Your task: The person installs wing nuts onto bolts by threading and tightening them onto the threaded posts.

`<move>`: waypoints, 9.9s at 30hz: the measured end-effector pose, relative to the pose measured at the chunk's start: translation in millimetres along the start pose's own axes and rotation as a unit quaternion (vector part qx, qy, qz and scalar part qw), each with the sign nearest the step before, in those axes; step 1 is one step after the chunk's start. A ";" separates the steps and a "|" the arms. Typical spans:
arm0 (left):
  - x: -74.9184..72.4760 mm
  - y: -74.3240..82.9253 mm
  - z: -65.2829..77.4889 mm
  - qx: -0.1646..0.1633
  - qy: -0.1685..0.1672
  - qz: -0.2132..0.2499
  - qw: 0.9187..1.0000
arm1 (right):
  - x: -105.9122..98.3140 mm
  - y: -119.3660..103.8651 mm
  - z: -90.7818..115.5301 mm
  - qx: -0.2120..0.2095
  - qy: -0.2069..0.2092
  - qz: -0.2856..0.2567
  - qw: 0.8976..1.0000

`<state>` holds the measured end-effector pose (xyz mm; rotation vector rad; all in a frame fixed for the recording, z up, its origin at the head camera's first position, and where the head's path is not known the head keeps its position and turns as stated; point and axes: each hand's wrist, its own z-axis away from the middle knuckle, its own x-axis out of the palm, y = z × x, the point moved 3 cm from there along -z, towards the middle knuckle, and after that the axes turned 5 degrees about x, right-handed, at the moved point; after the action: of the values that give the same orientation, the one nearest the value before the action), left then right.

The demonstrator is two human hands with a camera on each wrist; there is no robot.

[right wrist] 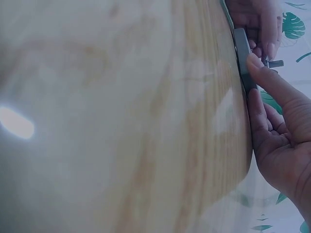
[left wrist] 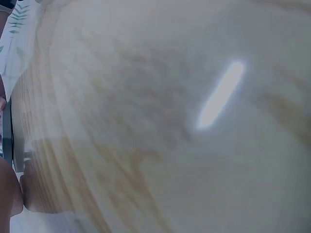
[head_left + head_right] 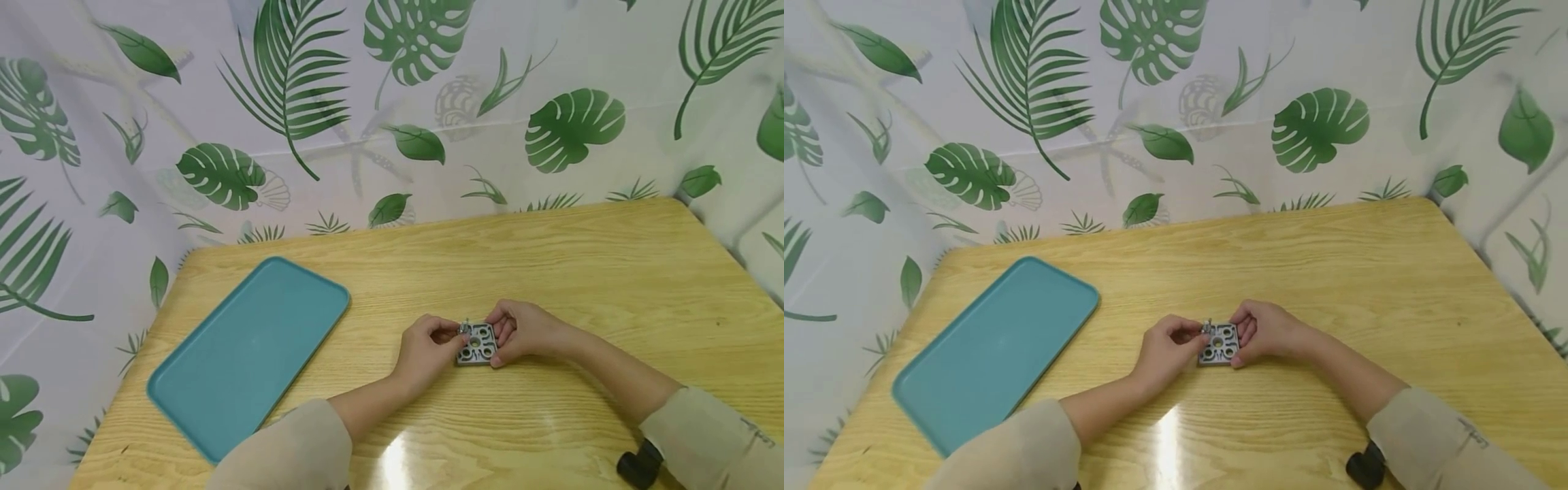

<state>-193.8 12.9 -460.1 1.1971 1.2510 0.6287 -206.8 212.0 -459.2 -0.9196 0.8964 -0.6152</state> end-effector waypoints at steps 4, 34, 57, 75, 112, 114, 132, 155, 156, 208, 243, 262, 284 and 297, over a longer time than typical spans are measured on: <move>-1.2 0.1 -4.7 0.016 -0.014 -0.021 1.000 | 0.7 -1.0 0.9 -0.001 0.000 0.000 1.000; -15.2 3.3 -19.6 0.023 -0.071 -0.058 0.996 | 1.7 2.6 -1.7 -0.002 0.003 0.008 1.000; -0.7 6.7 -7.4 0.037 -0.030 -0.084 0.995 | 0.0 1.1 0.7 -0.001 -0.003 0.000 1.000; -15.4 1.3 -49.4 0.056 -0.222 -0.114 0.967 | -1.2 -1.6 0.4 0.002 -0.009 -0.008 1.000; -8.9 9.9 -13.6 0.001 -0.078 -0.061 0.995 | -2.4 -6.2 3.3 0.006 -0.012 -0.011 1.000; -11.8 8.4 -21.9 0.024 -0.118 -0.086 0.989 | -2.7 -6.3 3.2 0.009 -0.012 -0.013 1.000; -19.7 5.6 -61.9 0.115 -0.293 -0.141 0.939 | -3.4 -6.9 2.5 0.008 -0.017 -0.017 1.000; -3.9 8.2 10.2 -0.075 0.050 0.045 0.995 | -2.6 -5.2 3.1 0.011 -0.009 -0.019 1.000; -1.5 9.8 10.6 -0.086 0.056 0.058 0.993 | -2.8 -5.2 3.2 0.011 -0.009 -0.019 1.000; -13.2 13.9 -17.2 0.002 -0.031 -0.084 0.996 | 0.2 1.5 0.1 0.003 -0.005 -0.018 1.000; -17.6 1.4 -59.0 0.107 -0.286 -0.152 0.940 | -2.7 -0.1 0.8 -0.004 -0.008 -0.014 1.000; -16.1 -12.8 -23.6 0.034 -0.084 -0.060 0.994 | -0.9 -0.4 -0.6 -0.002 0.000 -0.013 1.000; 0.6 3.5 -3.1 0.001 -0.001 -0.034 0.999 | -0.2 -0.1 -0.4 -0.001 0.007 -0.012 1.000; -15.3 2.2 -60.6 0.092 -0.282 -0.159 0.942 | -1.3 -2.3 0.1 0.004 0.001 -0.010 1.000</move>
<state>-254.0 20.1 -445.1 1.1810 0.9865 -0.0797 -207.6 211.9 -456.7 -0.9212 0.8871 -0.6365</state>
